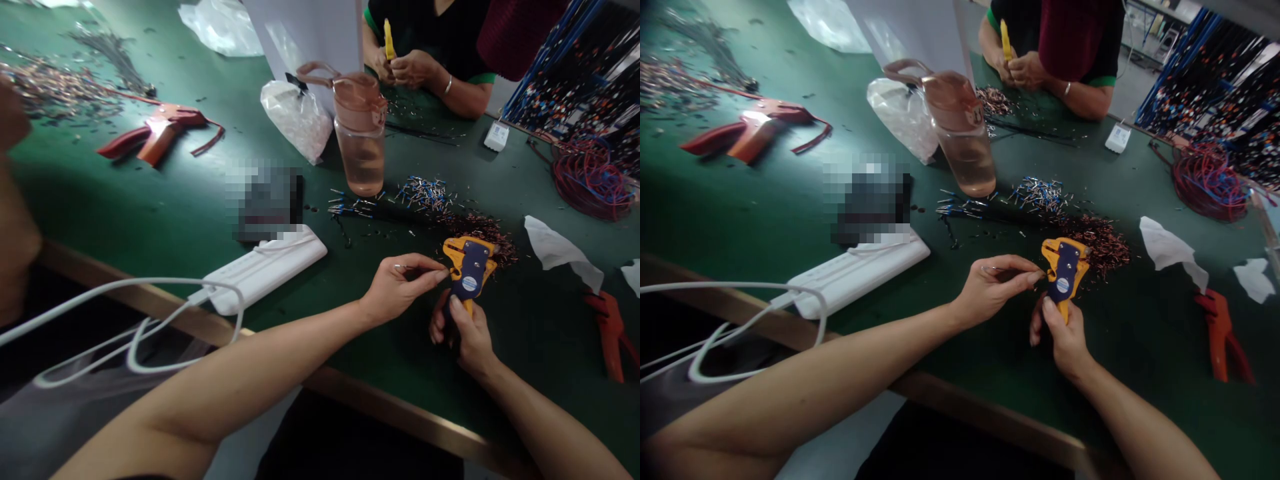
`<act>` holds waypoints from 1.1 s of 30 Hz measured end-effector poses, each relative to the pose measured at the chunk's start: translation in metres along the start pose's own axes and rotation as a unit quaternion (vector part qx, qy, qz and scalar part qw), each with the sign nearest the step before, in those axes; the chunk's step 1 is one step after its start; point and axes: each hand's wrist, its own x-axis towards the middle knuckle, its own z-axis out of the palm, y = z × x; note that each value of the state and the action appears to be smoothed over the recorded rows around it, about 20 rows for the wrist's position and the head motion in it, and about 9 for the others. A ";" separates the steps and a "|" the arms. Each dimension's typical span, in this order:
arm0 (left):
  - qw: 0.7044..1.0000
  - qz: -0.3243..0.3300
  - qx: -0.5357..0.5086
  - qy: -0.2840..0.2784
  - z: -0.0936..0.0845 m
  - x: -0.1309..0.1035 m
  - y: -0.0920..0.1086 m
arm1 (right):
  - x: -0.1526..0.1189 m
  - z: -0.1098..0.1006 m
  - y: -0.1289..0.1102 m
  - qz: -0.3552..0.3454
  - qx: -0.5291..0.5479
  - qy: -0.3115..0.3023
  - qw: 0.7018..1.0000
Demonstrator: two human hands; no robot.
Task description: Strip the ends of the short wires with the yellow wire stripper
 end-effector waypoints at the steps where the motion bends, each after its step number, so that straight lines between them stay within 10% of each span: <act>1: 1.000 -0.005 -0.005 0.002 0.000 0.000 0.000 | 0.000 -0.001 0.000 0.013 0.014 0.005 1.000; 21: 0.997 -0.053 -0.053 -0.011 0.000 0.000 0.001 | 0.001 -0.003 -0.008 -0.019 -0.077 -0.059 0.995; 33: 0.999 0.026 0.038 -0.025 -0.002 0.000 0.001 | 0.001 0.001 -0.007 -0.035 -0.073 -0.038 0.996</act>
